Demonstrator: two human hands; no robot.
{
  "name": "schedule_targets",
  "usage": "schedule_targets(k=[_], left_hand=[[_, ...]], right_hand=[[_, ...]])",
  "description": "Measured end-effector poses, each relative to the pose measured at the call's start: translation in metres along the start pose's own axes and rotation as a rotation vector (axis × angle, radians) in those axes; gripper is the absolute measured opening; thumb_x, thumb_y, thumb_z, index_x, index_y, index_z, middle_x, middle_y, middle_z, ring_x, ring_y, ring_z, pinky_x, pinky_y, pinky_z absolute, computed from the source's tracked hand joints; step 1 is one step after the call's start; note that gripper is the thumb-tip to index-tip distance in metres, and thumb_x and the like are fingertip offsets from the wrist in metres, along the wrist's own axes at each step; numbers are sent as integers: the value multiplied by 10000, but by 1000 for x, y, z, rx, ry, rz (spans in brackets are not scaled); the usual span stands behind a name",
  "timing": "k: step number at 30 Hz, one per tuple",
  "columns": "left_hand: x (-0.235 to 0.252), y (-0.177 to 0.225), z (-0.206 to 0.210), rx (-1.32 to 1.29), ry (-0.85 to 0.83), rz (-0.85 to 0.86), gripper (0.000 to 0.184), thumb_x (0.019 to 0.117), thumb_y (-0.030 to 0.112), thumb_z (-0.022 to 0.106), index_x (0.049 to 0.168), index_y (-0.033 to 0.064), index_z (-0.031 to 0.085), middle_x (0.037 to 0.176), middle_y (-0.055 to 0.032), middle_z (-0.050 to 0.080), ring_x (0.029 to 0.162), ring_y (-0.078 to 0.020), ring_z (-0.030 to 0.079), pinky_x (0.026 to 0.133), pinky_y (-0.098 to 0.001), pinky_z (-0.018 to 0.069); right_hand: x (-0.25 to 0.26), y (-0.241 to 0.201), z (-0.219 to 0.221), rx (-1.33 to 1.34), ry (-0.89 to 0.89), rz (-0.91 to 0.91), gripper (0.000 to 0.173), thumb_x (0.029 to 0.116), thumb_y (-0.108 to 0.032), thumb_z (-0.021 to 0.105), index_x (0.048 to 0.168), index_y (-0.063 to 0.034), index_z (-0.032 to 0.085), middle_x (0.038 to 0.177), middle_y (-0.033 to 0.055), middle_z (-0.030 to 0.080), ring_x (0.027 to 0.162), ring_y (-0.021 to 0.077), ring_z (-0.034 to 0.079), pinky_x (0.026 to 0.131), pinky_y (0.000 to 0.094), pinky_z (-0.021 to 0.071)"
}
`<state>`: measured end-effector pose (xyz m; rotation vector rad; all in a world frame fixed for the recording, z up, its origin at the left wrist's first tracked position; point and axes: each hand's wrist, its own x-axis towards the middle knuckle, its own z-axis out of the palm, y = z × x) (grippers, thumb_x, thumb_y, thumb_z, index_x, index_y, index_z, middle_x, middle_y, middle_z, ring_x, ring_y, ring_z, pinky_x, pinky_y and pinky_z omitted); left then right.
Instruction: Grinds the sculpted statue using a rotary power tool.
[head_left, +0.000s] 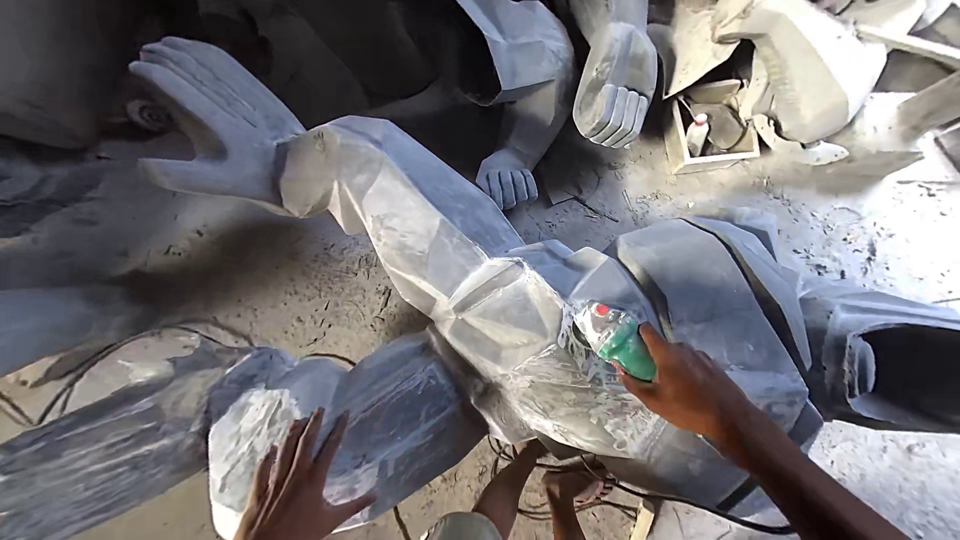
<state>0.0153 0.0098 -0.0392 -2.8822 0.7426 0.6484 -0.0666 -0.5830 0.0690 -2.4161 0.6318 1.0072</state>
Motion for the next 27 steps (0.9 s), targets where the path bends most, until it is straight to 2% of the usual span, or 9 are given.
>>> schedule_targets(k=[5, 8, 11, 13, 15, 18, 20, 24, 27], left_hand=[[4, -1, 4, 2, 7, 9, 1406, 473, 1019, 576, 1643, 308, 251, 1701, -147, 223, 1551, -446, 199, 1192, -693, 210], [5, -1, 2, 23, 16, 30, 1397, 491, 1029, 548, 1641, 285, 271, 1689, -151, 260, 1545, -447, 219, 1195, -688, 212], [5, -3, 4, 48, 44, 53, 1388, 505, 1047, 507, 1635, 271, 290, 1677, -142, 293, 1537, -446, 245, 1203, -667, 220], [6, -4, 6, 61, 61, 58, 1399, 491, 1055, 498, 1631, 267, 302, 1668, -146, 311, 1529, -448, 262, 1197, -669, 228], [5, -3, 6, 61, 52, 55, 1400, 492, 1051, 508, 1630, 259, 307, 1666, -152, 314, 1527, -453, 263, 1196, -675, 226], [7, -1, 5, 67, 41, 41, 1395, 487, 1048, 513, 1623, 261, 323, 1661, -151, 325, 1528, -451, 262, 1198, -671, 223], [6, -1, 3, 62, 31, 36, 1395, 484, 1046, 521, 1622, 262, 326, 1661, -155, 324, 1530, -457, 254, 1200, -674, 215], [7, -1, 2, 43, 16, 39, 1396, 492, 1054, 510, 1626, 263, 317, 1666, -154, 313, 1537, -455, 236, 1206, -673, 199], [7, 0, 1, 58, 28, 50, 1406, 485, 1061, 496, 1619, 245, 338, 1651, -163, 340, 1526, -463, 256, 1205, -671, 206]], right_hand=[[6, -7, -5, -87, -147, -138, 614, 884, -627, 650, 1320, -211, 536, 973, 39, 702, 952, 235, 705, 815, 495, 579], [12, -14, -6, -57, -93, -94, 587, 889, -624, 663, 1280, -198, 561, 918, 42, 699, 887, 232, 707, 769, 496, 582], [14, -18, -4, -4, -27, -7, 631, 880, -592, 694, 1330, -182, 528, 910, 54, 694, 865, 244, 702, 754, 509, 579], [-1, -27, 13, 34, 22, -12, 669, 889, -582, 659, 1378, -150, 514, 940, 74, 706, 885, 264, 712, 771, 526, 588], [-27, -44, 48, 73, 114, -28, 704, 909, -593, 623, 1401, -99, 518, 963, 84, 725, 879, 271, 727, 748, 524, 603], [-62, -84, 109, 77, 257, 10, 762, 854, -539, 719, 1433, -71, 554, 1035, 110, 745, 840, 283, 744, 679, 524, 614], [-70, -113, 136, 63, 211, 81, 771, 825, -489, 756, 1460, -111, 537, 1071, 120, 725, 801, 283, 735, 657, 502, 609], [-64, -146, 154, 53, 161, 211, 771, 842, -477, 747, 1500, -166, 493, 1108, 120, 694, 784, 263, 726, 640, 444, 602], [-68, -140, 148, 46, 226, 296, 783, 829, -468, 764, 1494, -154, 495, 1106, 126, 691, 750, 268, 720, 610, 447, 595]])
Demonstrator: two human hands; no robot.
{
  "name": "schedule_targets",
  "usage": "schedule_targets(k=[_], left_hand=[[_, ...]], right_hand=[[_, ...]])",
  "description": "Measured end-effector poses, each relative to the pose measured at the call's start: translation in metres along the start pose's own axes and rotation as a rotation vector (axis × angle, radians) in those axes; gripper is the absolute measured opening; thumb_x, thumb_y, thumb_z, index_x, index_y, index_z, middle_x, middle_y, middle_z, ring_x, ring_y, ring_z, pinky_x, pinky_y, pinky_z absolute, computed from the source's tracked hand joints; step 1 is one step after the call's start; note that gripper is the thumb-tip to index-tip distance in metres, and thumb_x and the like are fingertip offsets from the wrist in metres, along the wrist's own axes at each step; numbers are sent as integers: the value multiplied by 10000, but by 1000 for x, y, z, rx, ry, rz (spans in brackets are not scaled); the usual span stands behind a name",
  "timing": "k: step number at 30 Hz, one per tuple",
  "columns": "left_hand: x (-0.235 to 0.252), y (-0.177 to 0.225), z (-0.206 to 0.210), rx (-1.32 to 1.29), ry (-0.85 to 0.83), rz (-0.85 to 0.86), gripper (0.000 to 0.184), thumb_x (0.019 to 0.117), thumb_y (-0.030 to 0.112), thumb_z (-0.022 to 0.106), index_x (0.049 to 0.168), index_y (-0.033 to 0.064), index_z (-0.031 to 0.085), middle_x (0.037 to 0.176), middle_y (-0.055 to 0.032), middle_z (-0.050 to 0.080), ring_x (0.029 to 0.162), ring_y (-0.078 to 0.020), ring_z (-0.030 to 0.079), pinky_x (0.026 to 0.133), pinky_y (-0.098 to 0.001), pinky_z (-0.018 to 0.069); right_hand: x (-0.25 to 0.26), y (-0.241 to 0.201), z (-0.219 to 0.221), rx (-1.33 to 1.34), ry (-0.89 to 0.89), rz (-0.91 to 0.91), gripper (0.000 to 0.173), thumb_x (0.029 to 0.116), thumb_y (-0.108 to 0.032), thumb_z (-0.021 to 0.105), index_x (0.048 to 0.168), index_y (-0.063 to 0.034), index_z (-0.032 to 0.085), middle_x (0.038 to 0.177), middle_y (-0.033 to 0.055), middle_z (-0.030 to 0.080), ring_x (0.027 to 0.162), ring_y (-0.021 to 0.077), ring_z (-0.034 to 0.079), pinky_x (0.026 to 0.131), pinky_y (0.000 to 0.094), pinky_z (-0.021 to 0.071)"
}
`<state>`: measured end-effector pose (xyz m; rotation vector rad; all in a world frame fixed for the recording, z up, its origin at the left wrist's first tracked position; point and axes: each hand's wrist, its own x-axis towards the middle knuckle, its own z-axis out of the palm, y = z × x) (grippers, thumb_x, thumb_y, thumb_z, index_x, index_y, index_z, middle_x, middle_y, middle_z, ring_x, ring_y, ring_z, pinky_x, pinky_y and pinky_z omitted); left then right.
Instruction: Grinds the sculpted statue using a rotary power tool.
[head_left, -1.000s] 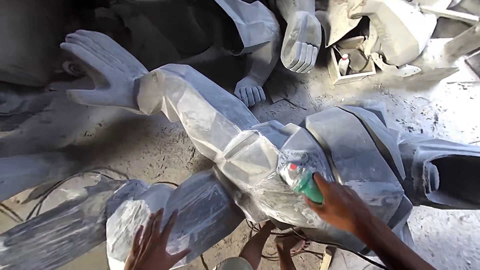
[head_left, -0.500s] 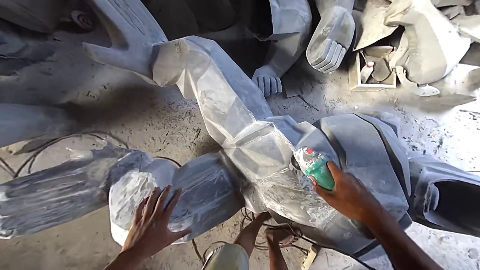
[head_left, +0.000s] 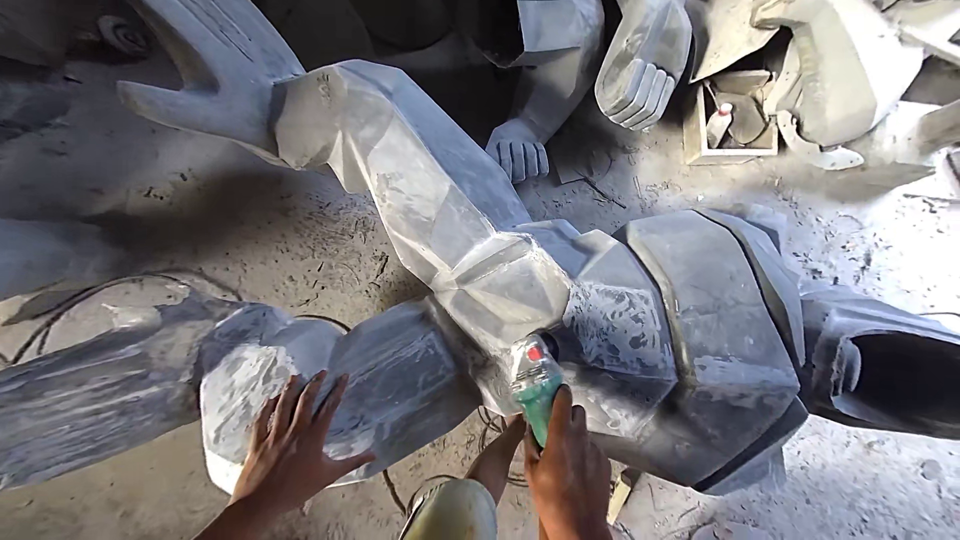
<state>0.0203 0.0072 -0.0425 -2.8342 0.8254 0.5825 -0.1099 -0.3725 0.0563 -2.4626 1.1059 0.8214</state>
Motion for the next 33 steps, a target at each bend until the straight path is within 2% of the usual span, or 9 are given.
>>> schedule_targets(k=[4, 10, 15, 18, 21, 24, 26, 31, 33], left_hand=[[0, -2, 3, 9, 11, 8, 1403, 493, 1059, 493, 1611, 221, 357, 1642, -182, 349, 1524, -473, 257, 1213, -665, 201], [0, 0, 1, 21, -20, -1, 1397, 496, 1060, 492, 1619, 245, 337, 1647, -169, 343, 1523, -482, 250, 1207, -674, 204], [0, 0, 1, 31, -16, 7, 1406, 498, 1062, 486, 1622, 231, 331, 1643, -182, 345, 1518, -498, 249, 1194, -685, 219], [0, -2, 3, 35, -22, 7, 1414, 493, 1066, 484, 1628, 239, 315, 1648, -180, 337, 1522, -498, 233, 1198, -684, 211], [1, -4, 6, 50, -13, 10, 1425, 477, 1078, 470, 1631, 260, 302, 1641, -172, 351, 1520, -490, 244, 1191, -686, 217], [2, -1, 0, 28, -46, -2, 1427, 472, 1062, 512, 1628, 249, 313, 1637, -196, 350, 1517, -514, 233, 1188, -707, 208], [3, 0, -2, 15, -55, -10, 1427, 466, 1059, 521, 1624, 249, 324, 1634, -204, 351, 1512, -525, 233, 1179, -717, 213], [3, 1, -2, 12, -55, -21, 1434, 456, 1060, 525, 1629, 265, 305, 1639, -195, 344, 1519, -509, 230, 1182, -712, 205], [2, -1, 0, 14, -46, -17, 1439, 452, 1061, 524, 1628, 260, 310, 1637, -192, 348, 1518, -507, 232, 1184, -709, 206]], right_hand=[[-4, 12, -2, -13, 97, 30, 787, 791, -442, 798, 1457, -125, 524, 1060, 117, 698, 728, 264, 718, 584, 444, 590], [-1, -16, 18, -4, -179, -57, 752, 886, -491, 711, 1533, -222, 436, 1198, 139, 665, 834, 287, 725, 684, 453, 602], [-10, -5, 17, 24, -23, 28, 749, 844, -468, 745, 1484, -168, 498, 1135, 119, 685, 765, 257, 722, 618, 433, 595], [-13, -3, 17, 20, -12, 33, 755, 827, -447, 759, 1477, -163, 500, 1131, 119, 687, 761, 255, 723, 614, 435, 592], [-7, -17, 23, 11, -136, -18, 756, 877, -488, 707, 1529, -206, 450, 1197, 124, 675, 839, 277, 729, 681, 450, 603], [-1, -28, 23, 41, -236, -50, 758, 892, -431, 694, 1556, -211, 402, 1237, 142, 650, 861, 295, 724, 710, 463, 601], [-2, -25, 23, 52, -208, -52, 768, 881, -444, 706, 1548, -198, 415, 1213, 141, 658, 836, 285, 723, 700, 455, 598], [-7, 3, 25, 125, 144, 14, 768, 801, -446, 781, 1450, -118, 532, 1082, 118, 704, 728, 258, 720, 587, 451, 593], [-2, 7, 20, 137, 200, 37, 778, 788, -431, 802, 1441, -101, 537, 1073, 111, 703, 723, 249, 721, 581, 445, 594]])
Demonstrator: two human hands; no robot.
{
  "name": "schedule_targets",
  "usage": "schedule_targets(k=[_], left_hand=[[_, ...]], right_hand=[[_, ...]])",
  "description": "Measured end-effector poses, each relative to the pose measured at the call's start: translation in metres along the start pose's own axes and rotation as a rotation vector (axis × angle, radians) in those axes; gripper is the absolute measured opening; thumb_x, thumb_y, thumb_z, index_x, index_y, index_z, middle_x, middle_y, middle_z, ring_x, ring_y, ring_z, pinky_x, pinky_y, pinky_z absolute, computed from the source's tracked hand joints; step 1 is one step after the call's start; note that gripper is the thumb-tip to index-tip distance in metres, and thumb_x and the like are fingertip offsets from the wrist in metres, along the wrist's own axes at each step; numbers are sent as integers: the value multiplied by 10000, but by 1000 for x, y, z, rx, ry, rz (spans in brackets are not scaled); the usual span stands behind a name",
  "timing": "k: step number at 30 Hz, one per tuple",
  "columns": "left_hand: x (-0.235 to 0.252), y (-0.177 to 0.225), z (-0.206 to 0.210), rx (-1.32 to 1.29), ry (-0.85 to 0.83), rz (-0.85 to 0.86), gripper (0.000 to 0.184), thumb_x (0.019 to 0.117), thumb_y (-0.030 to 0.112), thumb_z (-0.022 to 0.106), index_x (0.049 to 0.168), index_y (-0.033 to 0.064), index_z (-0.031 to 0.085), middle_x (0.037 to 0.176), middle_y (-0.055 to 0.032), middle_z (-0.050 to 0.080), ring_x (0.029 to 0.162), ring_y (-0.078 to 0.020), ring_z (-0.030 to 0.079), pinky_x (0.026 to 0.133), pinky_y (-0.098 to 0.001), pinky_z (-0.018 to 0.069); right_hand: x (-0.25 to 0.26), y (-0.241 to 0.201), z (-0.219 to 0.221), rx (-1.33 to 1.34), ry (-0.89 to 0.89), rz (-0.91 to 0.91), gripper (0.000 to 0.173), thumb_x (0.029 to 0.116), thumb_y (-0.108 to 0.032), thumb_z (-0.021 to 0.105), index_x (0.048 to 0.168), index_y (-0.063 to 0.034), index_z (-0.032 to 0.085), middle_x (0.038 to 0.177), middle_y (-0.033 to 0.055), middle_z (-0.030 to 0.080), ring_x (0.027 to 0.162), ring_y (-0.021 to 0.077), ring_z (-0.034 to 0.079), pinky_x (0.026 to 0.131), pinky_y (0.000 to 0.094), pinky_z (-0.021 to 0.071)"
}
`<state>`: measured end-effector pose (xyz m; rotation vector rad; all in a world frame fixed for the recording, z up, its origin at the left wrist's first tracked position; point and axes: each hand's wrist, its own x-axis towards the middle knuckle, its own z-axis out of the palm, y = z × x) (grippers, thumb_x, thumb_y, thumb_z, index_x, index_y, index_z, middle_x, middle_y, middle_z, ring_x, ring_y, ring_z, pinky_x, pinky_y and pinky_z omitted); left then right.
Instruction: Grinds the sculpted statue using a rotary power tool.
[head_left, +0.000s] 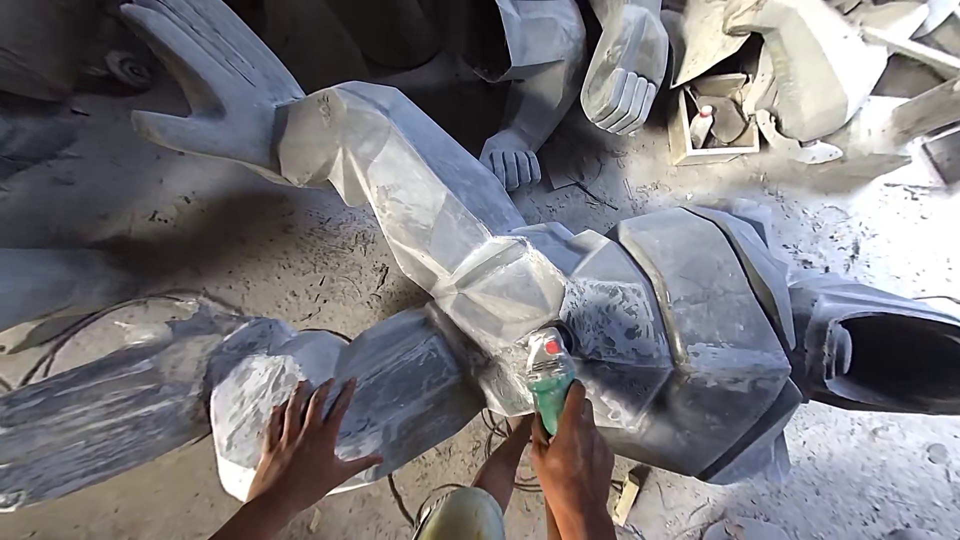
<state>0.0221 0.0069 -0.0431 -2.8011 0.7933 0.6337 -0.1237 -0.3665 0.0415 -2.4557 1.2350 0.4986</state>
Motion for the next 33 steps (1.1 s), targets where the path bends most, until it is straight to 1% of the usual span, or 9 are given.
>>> schedule_targets(k=[4, 10, 17, 19, 21, 22, 26, 30, 33], left_hand=[[-1, 0, 3, 13, 10, -1, 1445, 438, 1070, 512, 1629, 279, 301, 1641, -173, 346, 1526, -493, 223, 1188, -701, 209], [0, -3, 6, 28, 18, 1, 1452, 422, 1071, 513, 1624, 282, 311, 1626, -178, 372, 1515, -496, 251, 1177, -704, 224], [-1, -5, 8, 34, 6, -9, 1454, 412, 1067, 525, 1627, 300, 299, 1639, -165, 353, 1526, -482, 233, 1188, -695, 210], [-1, -5, 7, 30, -5, -9, 1461, 413, 1067, 526, 1629, 290, 297, 1641, -171, 347, 1526, -491, 224, 1187, -699, 207], [0, -4, 5, 21, -7, -4, 1464, 419, 1070, 526, 1626, 270, 310, 1634, -189, 352, 1520, -508, 226, 1178, -722, 202], [0, -3, 4, 22, -8, -4, 1464, 419, 1071, 526, 1626, 270, 312, 1634, -188, 353, 1520, -506, 227, 1178, -724, 200], [0, -4, 6, 33, -4, -2, 1451, 424, 1064, 529, 1625, 280, 309, 1634, -169, 360, 1520, -492, 239, 1179, -714, 204], [0, -5, 6, 31, -16, -11, 1453, 419, 1062, 538, 1629, 293, 296, 1643, -154, 349, 1530, -481, 220, 1189, -708, 192], [1, -4, 6, 35, -16, -8, 1452, 424, 1065, 529, 1630, 292, 292, 1644, -160, 344, 1529, -482, 219, 1184, -714, 192]], right_hand=[[10, 3, -4, -2, 9, -8, 737, 789, -408, 795, 1413, -97, 557, 1055, 99, 700, 713, 228, 714, 577, 421, 592], [-3, 11, -11, -11, -117, 9, 764, 797, -451, 783, 1445, -142, 525, 1080, 101, 694, 748, 240, 718, 597, 425, 589], [0, 8, -8, 19, 18, 40, 737, 778, -416, 795, 1401, -98, 562, 1037, 96, 703, 688, 217, 710, 544, 407, 579], [-6, 10, -6, 0, -39, 16, 740, 775, -443, 793, 1404, -123, 568, 1040, 96, 701, 701, 222, 709, 558, 402, 577], [-8, 8, -9, -8, -167, 18, 763, 812, -495, 760, 1455, -160, 523, 1104, 100, 694, 763, 234, 717, 616, 413, 588], [-8, 7, -11, -2, -187, 20, 770, 818, -505, 754, 1466, -163, 516, 1115, 102, 694, 771, 237, 719, 625, 418, 589], [10, 0, -14, 32, -68, 21, 741, 807, -459, 768, 1431, -122, 553, 1060, 95, 709, 707, 219, 711, 578, 402, 583], [31, -4, -27, 7, -143, 27, 673, 858, -444, 713, 1432, -139, 539, 1099, 89, 694, 759, 217, 714, 635, 391, 588], [20, 3, -26, 11, -44, 30, 704, 802, -440, 762, 1397, -115, 571, 1026, 91, 711, 688, 214, 707, 572, 395, 576]])
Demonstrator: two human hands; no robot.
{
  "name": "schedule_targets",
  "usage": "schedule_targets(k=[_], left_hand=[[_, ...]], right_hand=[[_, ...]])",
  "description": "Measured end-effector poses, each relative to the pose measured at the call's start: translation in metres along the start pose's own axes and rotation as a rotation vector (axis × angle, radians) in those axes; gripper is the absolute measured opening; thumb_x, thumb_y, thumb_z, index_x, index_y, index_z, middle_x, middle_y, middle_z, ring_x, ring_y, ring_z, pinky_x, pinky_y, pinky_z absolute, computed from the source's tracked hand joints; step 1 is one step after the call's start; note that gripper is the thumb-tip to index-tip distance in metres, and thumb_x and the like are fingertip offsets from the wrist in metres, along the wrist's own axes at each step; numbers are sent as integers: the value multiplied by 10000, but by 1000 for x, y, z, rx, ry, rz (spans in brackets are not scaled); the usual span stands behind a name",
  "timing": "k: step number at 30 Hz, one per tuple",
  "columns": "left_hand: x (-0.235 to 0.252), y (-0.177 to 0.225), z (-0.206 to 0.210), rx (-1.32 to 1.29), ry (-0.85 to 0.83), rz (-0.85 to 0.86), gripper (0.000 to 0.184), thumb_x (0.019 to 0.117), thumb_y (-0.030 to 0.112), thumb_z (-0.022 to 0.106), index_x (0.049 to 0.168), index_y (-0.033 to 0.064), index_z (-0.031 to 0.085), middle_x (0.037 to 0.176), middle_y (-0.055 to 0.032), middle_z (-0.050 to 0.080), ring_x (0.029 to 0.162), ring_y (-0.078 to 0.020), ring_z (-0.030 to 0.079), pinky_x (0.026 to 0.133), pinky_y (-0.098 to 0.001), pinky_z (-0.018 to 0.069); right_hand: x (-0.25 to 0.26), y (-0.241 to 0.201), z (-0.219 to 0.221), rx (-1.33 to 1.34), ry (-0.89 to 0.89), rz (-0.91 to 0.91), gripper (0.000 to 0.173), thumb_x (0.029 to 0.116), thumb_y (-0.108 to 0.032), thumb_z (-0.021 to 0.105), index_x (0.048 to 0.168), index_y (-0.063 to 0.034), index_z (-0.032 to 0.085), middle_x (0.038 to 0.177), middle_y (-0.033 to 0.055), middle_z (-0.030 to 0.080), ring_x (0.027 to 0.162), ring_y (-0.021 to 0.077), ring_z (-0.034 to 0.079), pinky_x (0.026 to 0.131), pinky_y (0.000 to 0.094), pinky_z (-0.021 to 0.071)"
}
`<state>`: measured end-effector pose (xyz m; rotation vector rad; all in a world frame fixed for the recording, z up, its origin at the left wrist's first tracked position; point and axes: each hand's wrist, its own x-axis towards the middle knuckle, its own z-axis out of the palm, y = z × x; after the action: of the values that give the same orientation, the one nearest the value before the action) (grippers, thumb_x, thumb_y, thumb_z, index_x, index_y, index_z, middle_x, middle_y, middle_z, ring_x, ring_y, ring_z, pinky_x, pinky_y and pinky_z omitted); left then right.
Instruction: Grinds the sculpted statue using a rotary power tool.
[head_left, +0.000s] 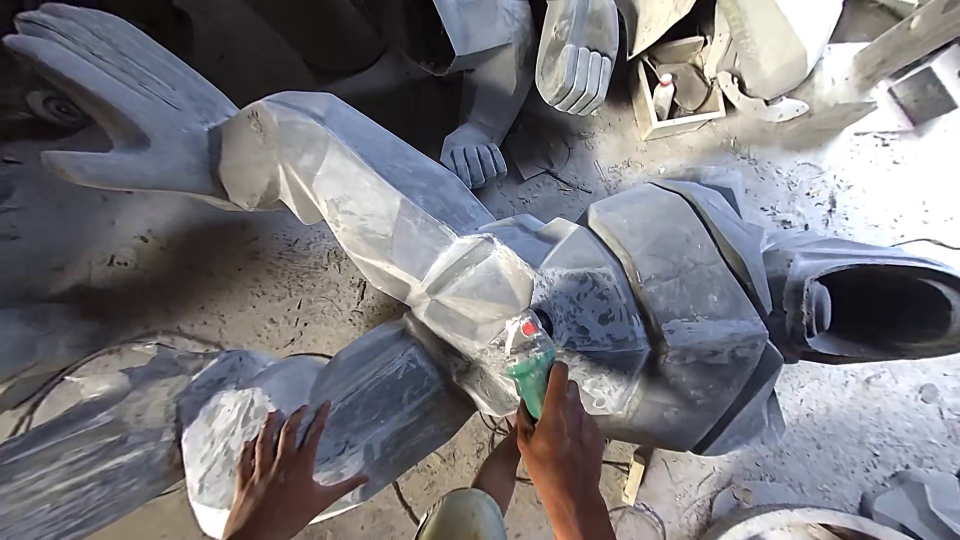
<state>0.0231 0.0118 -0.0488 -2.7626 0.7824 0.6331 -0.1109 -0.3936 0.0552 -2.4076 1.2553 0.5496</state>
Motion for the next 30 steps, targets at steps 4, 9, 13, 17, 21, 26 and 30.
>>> schedule_targets(k=[4, 9, 13, 17, 21, 26, 30], left_hand=[[0, 1, 0, 8, 1, -2, 1455, 416, 1066, 524, 1625, 285, 308, 1636, -157, 361, 1522, -485, 238, 1178, -705, 212], [1, 1, -1, 13, 5, 1, 1451, 417, 1065, 524, 1622, 285, 315, 1634, -155, 366, 1522, -484, 239, 1175, -709, 217], [1, 5, -4, 12, -2, 1, 1455, 420, 1061, 532, 1625, 278, 310, 1632, -156, 367, 1520, -489, 238, 1178, -705, 215], [2, 5, -6, -7, -30, -12, 1457, 422, 1057, 546, 1630, 280, 297, 1639, -160, 354, 1526, -497, 214, 1181, -716, 190], [1, 5, -6, -27, -36, -14, 1466, 420, 1058, 555, 1632, 276, 293, 1643, -173, 344, 1521, -512, 214, 1171, -739, 186], [1, 4, -4, -17, -12, 4, 1463, 421, 1062, 548, 1627, 272, 301, 1639, -158, 353, 1522, -495, 223, 1176, -724, 201], [4, 9, -11, -34, -49, 0, 1455, 437, 1023, 607, 1630, 250, 299, 1639, -192, 340, 1521, -523, 202, 1175, -735, 179]], right_hand=[[-23, 13, -2, -19, 1, 38, 722, 772, -459, 793, 1370, -121, 570, 1008, 81, 704, 699, 225, 709, 554, 409, 575], [-30, 11, 23, -17, -125, -34, 748, 798, -444, 779, 1449, -156, 551, 1106, 107, 702, 780, 252, 724, 617, 425, 593], [-12, -13, 34, -3, -381, -110, 726, 871, -362, 714, 1533, -236, 443, 1250, 146, 653, 862, 304, 722, 694, 470, 603], [-12, -20, 30, 5, -458, -109, 736, 886, -337, 683, 1557, -236, 399, 1275, 154, 630, 889, 304, 716, 711, 466, 598], [-35, 19, 36, 38, -173, -82, 734, 811, -414, 769, 1469, -178, 545, 1165, 114, 696, 839, 267, 726, 651, 444, 603], [-60, 76, 45, 73, 153, -24, 765, 712, -411, 858, 1360, -77, 629, 1090, 116, 729, 780, 258, 741, 581, 456, 605], [-61, 85, 48, 36, 76, -51, 756, 725, -410, 856, 1380, -115, 622, 1121, 120, 718, 792, 267, 736, 596, 453, 604]])
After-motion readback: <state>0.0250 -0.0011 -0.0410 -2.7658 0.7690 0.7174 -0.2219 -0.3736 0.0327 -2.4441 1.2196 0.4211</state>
